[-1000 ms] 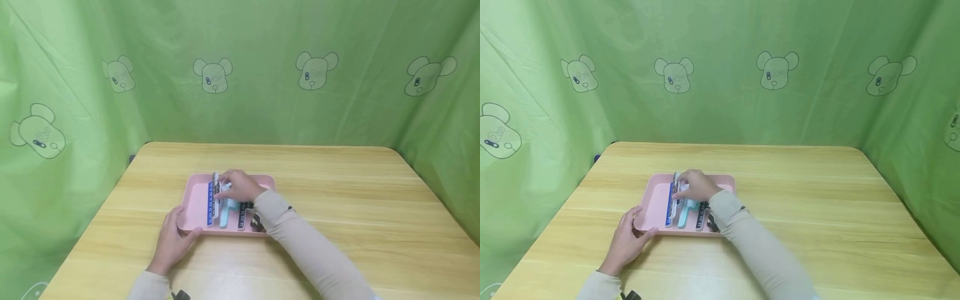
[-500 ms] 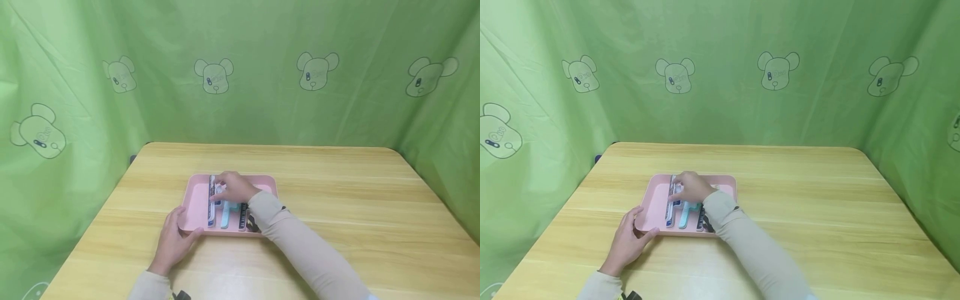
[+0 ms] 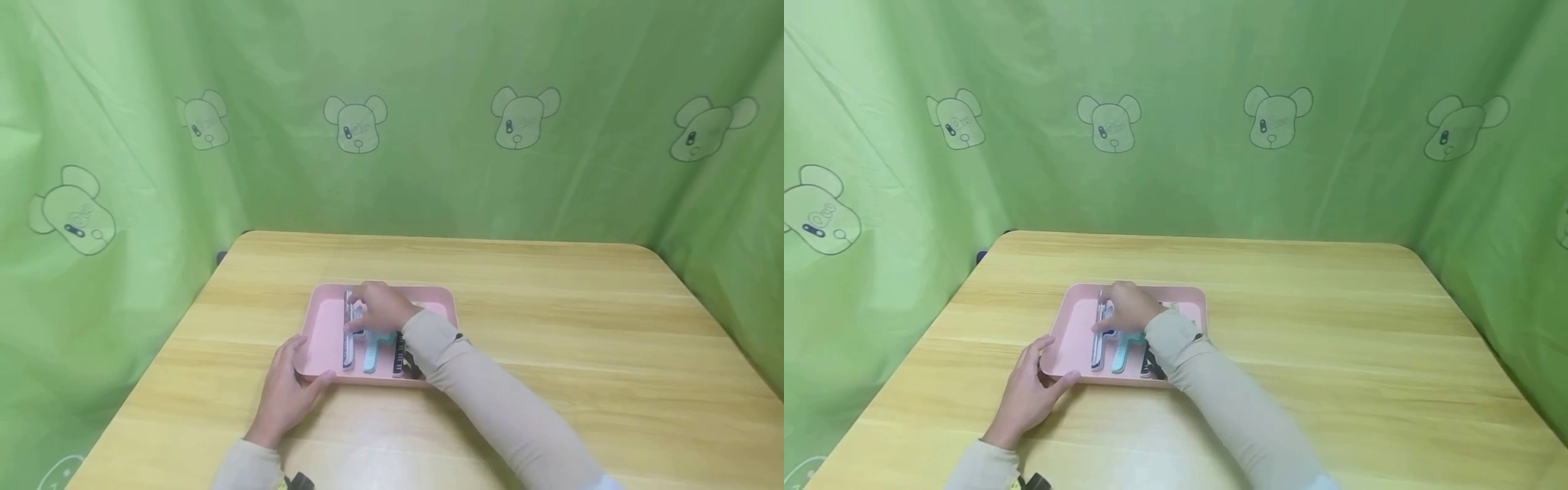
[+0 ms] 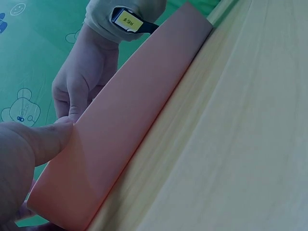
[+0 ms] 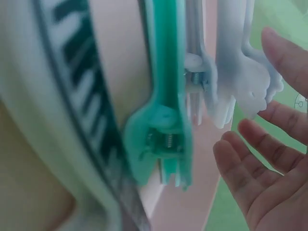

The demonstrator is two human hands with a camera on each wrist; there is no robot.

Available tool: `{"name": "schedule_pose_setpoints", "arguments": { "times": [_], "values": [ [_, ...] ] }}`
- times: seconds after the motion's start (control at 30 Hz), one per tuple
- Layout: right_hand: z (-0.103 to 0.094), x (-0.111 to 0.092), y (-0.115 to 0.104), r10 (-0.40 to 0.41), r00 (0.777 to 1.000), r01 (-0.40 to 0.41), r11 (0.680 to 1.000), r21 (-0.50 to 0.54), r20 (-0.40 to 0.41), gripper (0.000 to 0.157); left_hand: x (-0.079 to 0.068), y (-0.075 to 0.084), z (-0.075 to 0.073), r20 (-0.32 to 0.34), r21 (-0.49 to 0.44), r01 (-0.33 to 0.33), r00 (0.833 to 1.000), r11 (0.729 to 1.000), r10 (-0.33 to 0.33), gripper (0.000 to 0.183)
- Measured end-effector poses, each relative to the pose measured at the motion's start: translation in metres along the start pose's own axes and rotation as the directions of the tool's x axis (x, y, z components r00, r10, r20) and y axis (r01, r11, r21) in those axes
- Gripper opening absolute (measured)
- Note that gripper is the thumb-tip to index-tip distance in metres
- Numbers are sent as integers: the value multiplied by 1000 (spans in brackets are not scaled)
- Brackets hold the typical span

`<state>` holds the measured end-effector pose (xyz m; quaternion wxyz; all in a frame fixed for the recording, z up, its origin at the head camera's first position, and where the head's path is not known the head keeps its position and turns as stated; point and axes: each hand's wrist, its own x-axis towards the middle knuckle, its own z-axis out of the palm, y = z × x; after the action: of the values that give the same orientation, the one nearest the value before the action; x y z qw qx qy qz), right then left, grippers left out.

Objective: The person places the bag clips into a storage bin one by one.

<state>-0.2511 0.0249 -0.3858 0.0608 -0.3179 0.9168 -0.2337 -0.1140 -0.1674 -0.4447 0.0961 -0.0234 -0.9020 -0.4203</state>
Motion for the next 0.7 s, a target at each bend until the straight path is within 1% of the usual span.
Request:
{"name": "schedule_pose_setpoints", "arguments": {
  "times": [0.3, 0.4, 0.53, 0.63, 0.7],
  "values": [
    [-3, 12, -10, 9, 999, -6, 996, -87, 34, 56, 1, 1, -1, 15, -4, 17, 1000, 1000, -17, 84],
    [-1, 17, -14, 4, 999, 0, 996, -94, 41, 57, 1, 0, 0, 15, 0, 21, 1000, 1000, -21, 85],
    [4, 23, -18, -13, 999, 16, 997, -80, 49, 56, 0, -1, -1, 16, -6, 29, 999, 1000, -29, 86],
    [8, 25, -20, 3, 998, 1, 997, -75, 55, 54, -1, -1, -1, 17, -9, 27, 1000, 1000, -26, 85],
    [9, 25, -19, 18, 998, -13, 996, -90, 59, 50, 0, 0, -1, 17, -10, 25, 1000, 1000, -25, 84]
  ]
}}
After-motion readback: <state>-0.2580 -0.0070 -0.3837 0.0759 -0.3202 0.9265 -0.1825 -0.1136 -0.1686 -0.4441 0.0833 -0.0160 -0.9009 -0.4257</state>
